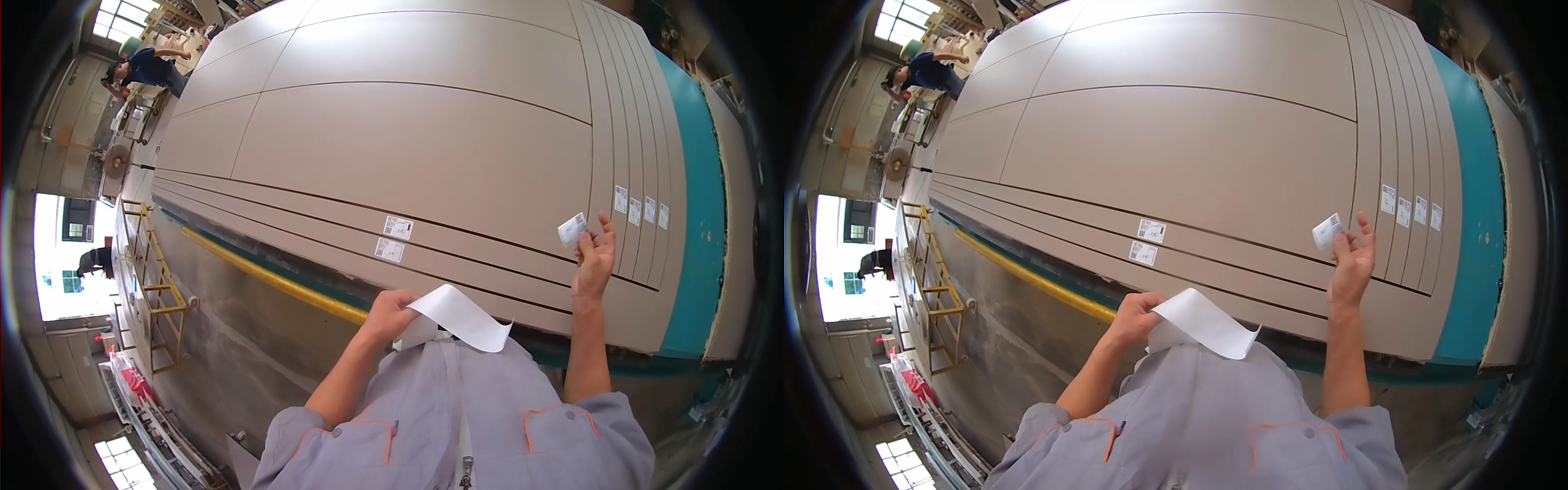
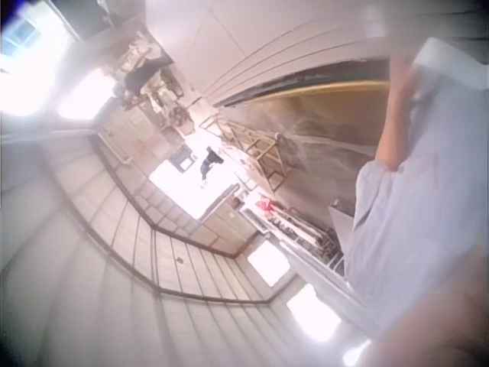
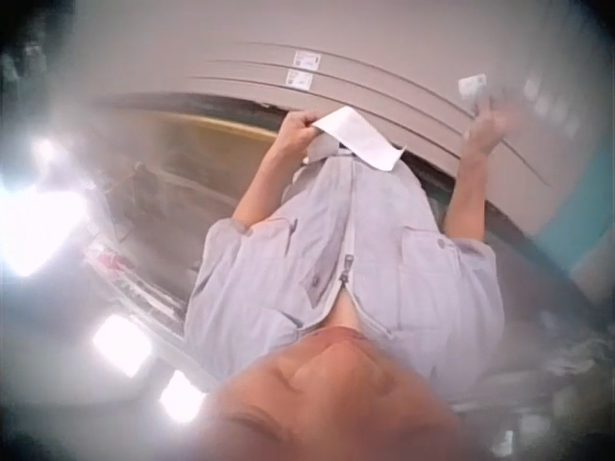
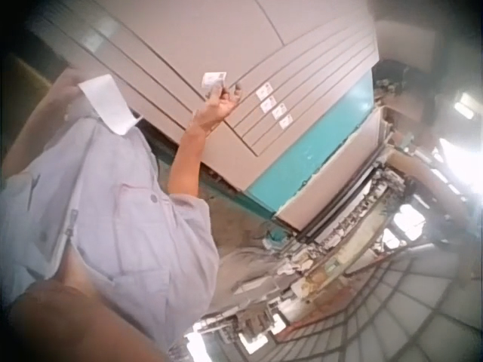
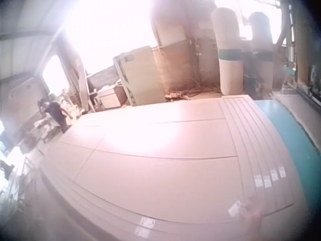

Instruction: The person peels small white labels from a roll and applies them to the surface of large grooved wooden panels on a machine, pressing each label down firmly by hand.

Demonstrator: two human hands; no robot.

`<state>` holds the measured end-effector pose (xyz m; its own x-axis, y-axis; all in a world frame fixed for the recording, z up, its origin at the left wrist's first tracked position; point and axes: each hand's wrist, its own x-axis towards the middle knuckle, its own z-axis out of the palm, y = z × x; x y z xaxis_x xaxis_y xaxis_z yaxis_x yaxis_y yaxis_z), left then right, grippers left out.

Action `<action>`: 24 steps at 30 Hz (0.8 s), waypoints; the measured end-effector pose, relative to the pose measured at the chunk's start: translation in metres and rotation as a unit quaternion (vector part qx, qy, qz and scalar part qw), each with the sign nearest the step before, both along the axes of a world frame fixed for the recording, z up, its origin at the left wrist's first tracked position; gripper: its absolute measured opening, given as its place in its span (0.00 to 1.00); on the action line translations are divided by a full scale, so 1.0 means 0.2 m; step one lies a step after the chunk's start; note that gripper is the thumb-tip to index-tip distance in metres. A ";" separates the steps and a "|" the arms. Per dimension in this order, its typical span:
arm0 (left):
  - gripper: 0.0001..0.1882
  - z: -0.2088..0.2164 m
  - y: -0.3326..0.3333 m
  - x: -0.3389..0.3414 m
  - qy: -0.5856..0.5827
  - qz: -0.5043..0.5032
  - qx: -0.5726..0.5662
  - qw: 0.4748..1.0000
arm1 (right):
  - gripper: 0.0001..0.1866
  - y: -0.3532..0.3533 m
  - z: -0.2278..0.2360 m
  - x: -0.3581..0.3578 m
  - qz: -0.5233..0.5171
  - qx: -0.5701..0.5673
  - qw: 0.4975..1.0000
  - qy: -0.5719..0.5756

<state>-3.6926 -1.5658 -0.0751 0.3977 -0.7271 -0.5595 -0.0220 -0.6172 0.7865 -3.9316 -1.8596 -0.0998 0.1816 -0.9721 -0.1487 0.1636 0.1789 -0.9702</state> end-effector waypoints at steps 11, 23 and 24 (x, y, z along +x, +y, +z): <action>0.05 -0.04 0.58 0.30 0.032 0.094 -0.068 0.993 | 0.03 0.72 0.07 0.38 0.122 0.213 0.954 -0.170; 0.06 -0.10 0.99 0.85 0.091 0.122 -0.105 0.983 | 0.05 1.06 -0.23 0.84 0.004 0.273 0.962 -0.015; 0.06 -0.10 1.02 0.89 0.097 0.128 -0.095 0.982 | 0.05 1.08 -0.26 0.84 0.014 0.261 0.965 -0.023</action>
<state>-3.5153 -1.3608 -0.0943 0.4812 -0.7155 -0.5065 0.2766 -0.4244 0.8622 -3.7628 -1.6434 -0.1511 0.2250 -0.7621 -0.6071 0.1928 0.6456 -0.7390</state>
